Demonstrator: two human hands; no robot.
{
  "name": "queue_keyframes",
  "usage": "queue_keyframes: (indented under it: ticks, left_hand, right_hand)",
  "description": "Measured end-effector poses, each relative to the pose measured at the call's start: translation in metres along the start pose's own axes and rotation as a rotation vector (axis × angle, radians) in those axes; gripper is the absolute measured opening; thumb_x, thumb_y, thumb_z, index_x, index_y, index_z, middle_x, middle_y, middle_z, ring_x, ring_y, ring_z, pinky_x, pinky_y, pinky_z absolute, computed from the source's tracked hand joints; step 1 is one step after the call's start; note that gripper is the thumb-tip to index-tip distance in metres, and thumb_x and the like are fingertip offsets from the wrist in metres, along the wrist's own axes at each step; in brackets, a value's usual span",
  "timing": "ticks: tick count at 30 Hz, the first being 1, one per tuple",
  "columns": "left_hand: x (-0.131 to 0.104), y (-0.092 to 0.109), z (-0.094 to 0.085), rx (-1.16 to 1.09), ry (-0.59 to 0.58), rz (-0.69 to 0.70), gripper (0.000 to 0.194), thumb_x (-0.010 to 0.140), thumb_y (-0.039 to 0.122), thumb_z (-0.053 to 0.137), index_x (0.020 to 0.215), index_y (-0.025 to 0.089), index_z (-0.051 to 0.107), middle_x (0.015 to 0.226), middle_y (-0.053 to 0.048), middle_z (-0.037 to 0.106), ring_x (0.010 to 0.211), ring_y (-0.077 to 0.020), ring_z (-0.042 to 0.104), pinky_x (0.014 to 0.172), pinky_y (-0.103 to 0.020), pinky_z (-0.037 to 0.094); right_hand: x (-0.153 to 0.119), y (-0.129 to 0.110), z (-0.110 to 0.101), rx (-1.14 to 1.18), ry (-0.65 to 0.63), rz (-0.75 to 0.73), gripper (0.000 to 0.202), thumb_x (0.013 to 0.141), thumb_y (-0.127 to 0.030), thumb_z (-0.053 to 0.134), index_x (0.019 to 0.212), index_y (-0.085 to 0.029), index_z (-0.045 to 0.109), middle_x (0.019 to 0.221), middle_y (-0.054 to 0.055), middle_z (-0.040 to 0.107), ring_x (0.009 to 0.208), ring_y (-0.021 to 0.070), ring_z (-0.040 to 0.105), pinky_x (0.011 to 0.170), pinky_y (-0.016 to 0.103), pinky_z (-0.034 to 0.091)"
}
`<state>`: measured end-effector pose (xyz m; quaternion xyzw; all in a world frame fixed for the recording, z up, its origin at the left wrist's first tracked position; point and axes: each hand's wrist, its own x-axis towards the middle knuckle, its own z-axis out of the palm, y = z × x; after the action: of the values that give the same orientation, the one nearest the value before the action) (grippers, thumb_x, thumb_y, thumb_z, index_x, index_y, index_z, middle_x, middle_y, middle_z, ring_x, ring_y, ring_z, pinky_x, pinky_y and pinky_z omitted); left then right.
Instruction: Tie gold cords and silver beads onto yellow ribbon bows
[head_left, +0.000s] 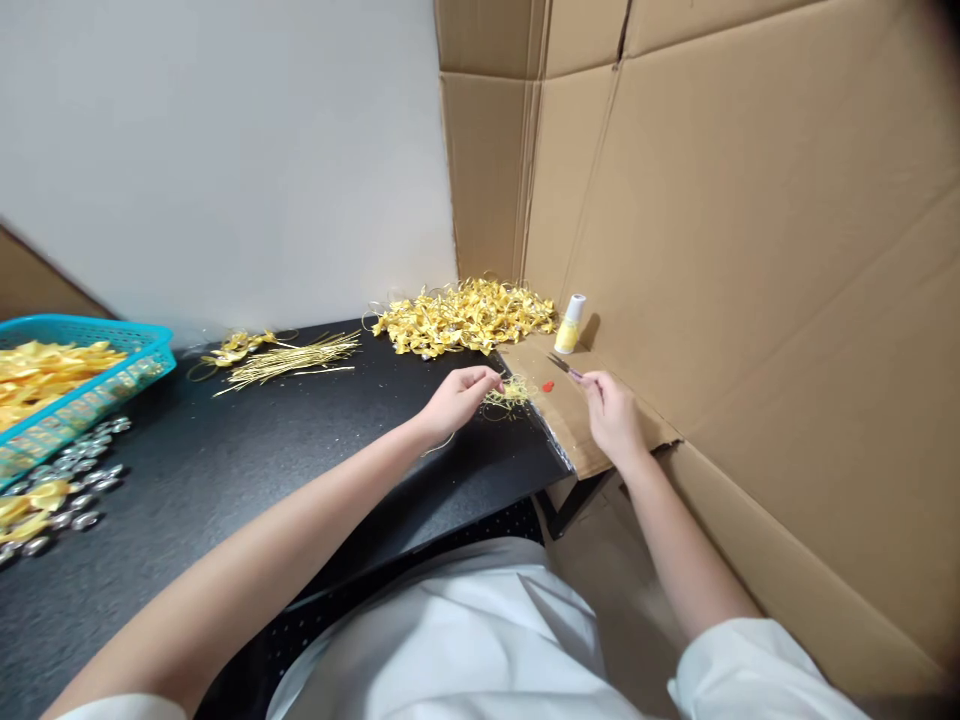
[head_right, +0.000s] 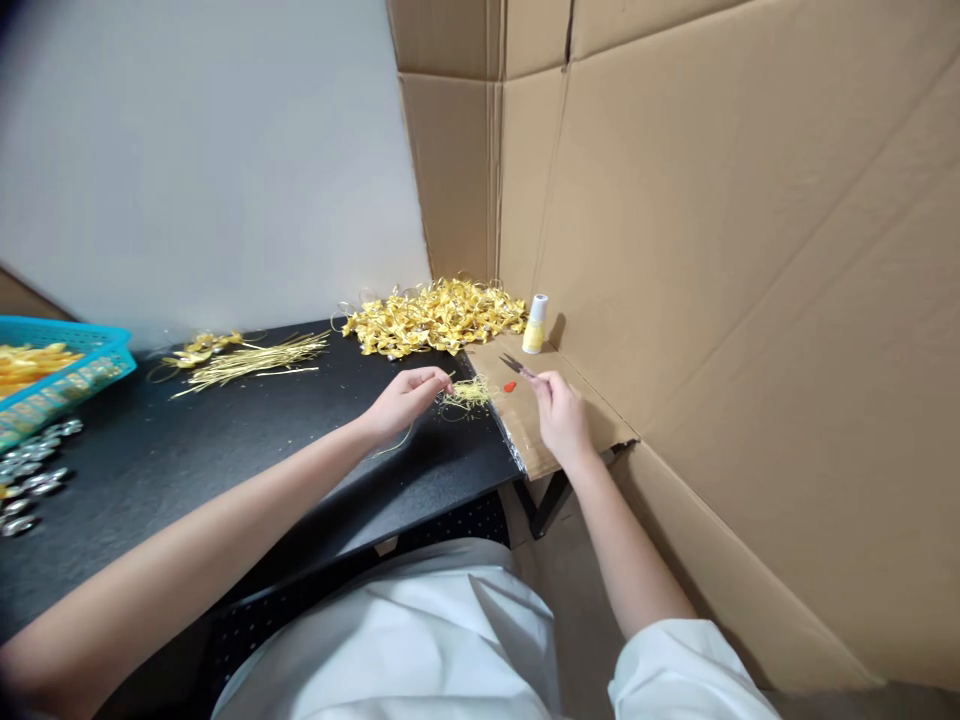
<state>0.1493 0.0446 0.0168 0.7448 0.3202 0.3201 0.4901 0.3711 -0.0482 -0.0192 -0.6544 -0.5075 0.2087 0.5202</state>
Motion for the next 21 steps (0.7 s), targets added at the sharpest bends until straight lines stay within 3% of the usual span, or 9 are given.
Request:
queue_keyframes:
  ticks: [2,4,7,12,16,21]
  left_hand:
    - [-0.001,0.004,-0.014,-0.064,0.05,-0.042,0.031,0.079,0.046,0.053,0.072,0.017,0.06,0.047,0.007,0.027,0.044,-0.0081,0.022,0.044,-0.023,0.017]
    - [-0.001,0.011,-0.031,-0.123,0.106,-0.045,0.028,0.078,0.045,0.056,0.072,0.017,0.059,0.048,0.008,0.026,0.043,-0.0076,0.022,0.044,-0.023,0.016]
    - [0.0,0.024,-0.058,-0.19,0.19,-0.015,0.025,0.077,0.042,0.057,0.072,0.018,0.055,0.049,0.009,0.023,0.043,-0.0067,0.019,0.043,-0.021,0.016]
    - [0.001,0.051,-0.099,-0.19,0.323,0.034,0.016,0.079,0.033,0.053,0.072,0.019,0.05,0.05,0.009,0.018,0.042,-0.0064,0.016,0.042,-0.021,0.015]
    - [-0.001,0.074,-0.132,-0.149,0.405,0.047,0.014,0.082,0.029,0.051,0.073,0.019,0.048,0.052,0.008,0.017,0.043,-0.0056,0.015,0.044,-0.02,0.015]
    - [-0.009,0.086,-0.168,-0.133,0.458,0.051,0.013,0.084,0.028,0.051,0.075,0.018,0.048,0.055,0.008,0.018,0.045,-0.0047,0.015,0.045,-0.019,0.013]
  right_hand:
    - [0.01,0.007,-0.014,-0.368,0.065,-0.134,0.031,0.092,-0.048,0.043,0.093,-0.02,0.057,0.09,0.012,0.066,0.081,0.0239,0.06,0.064,0.03,0.042]
    - [0.019,0.012,-0.023,-0.661,0.033,-0.127,0.028,0.094,-0.041,0.04,0.097,-0.019,0.058,0.091,0.013,0.068,0.081,0.0255,0.061,0.065,0.031,0.041]
    - [0.026,0.018,-0.028,-0.921,-0.018,-0.164,0.032,0.096,-0.04,0.039,0.098,-0.016,0.06,0.091,0.016,0.068,0.081,0.0263,0.061,0.066,0.032,0.04]
    - [0.028,0.029,-0.029,-0.995,0.032,-0.315,0.038,0.095,-0.042,0.041,0.092,-0.014,0.066,0.086,0.016,0.068,0.087,0.0269,0.059,0.072,0.034,0.041]
    - [0.029,0.039,-0.031,-1.0,0.083,-0.32,0.04,0.093,-0.043,0.043,0.092,-0.016,0.072,0.082,0.015,0.069,0.08,0.026,0.061,0.069,0.034,0.042]
    - [0.037,0.051,-0.035,-0.955,0.038,-0.295,0.042,0.089,-0.05,0.047,0.087,-0.019,0.075,0.084,0.015,0.072,0.077,0.0278,0.063,0.063,0.036,0.043]
